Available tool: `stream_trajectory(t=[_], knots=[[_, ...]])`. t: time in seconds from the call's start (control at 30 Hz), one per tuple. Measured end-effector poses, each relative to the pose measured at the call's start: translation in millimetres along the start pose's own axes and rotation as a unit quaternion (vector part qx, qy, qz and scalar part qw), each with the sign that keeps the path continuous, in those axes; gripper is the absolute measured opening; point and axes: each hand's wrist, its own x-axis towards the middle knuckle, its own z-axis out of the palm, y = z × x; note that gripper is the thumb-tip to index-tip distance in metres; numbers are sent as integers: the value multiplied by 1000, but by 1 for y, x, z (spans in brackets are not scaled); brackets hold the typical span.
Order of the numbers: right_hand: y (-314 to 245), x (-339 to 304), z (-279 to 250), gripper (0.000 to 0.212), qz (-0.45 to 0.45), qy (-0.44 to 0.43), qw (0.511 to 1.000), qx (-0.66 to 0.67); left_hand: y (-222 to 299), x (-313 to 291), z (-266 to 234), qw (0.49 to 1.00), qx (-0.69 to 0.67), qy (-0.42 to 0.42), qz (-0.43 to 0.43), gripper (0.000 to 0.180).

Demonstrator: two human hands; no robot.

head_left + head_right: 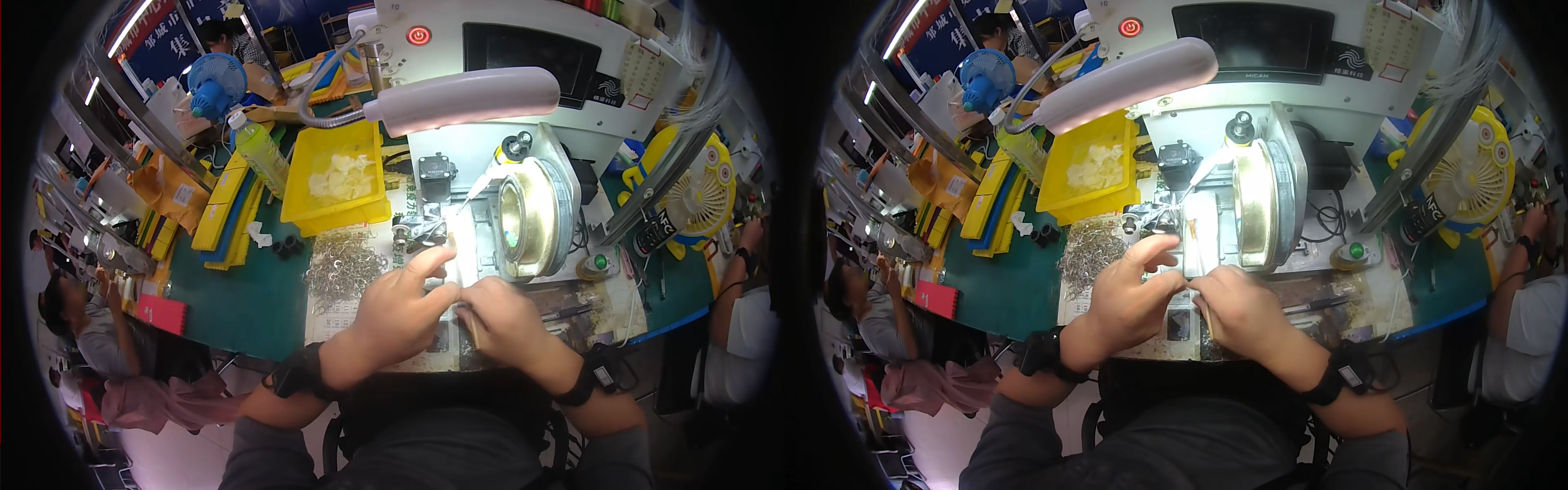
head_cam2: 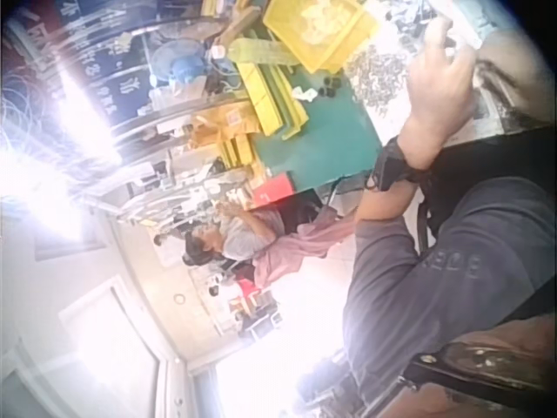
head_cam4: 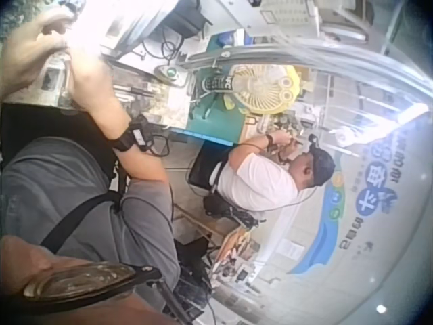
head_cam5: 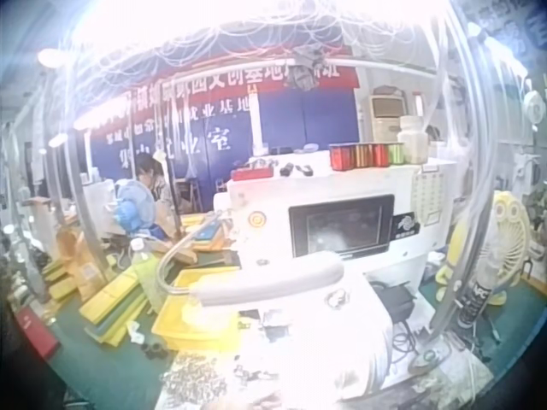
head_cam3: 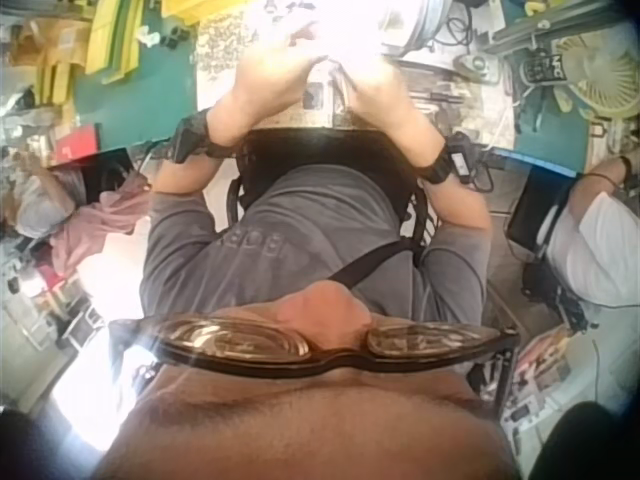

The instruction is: Assembling small metal components on a workstation, including applying glue and cleaning glasses.

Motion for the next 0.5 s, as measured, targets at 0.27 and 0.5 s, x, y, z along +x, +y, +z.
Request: stream_trajectory(t=[0.27,0.5], knots=[[-35,3,-67,16,-113,167,979,-6,-17,-18,-3,999,21,-20,30,29],[-37,27,-63,9,-110,209,972,-4,-20,-19,-2,999,15,-20,32,30]])
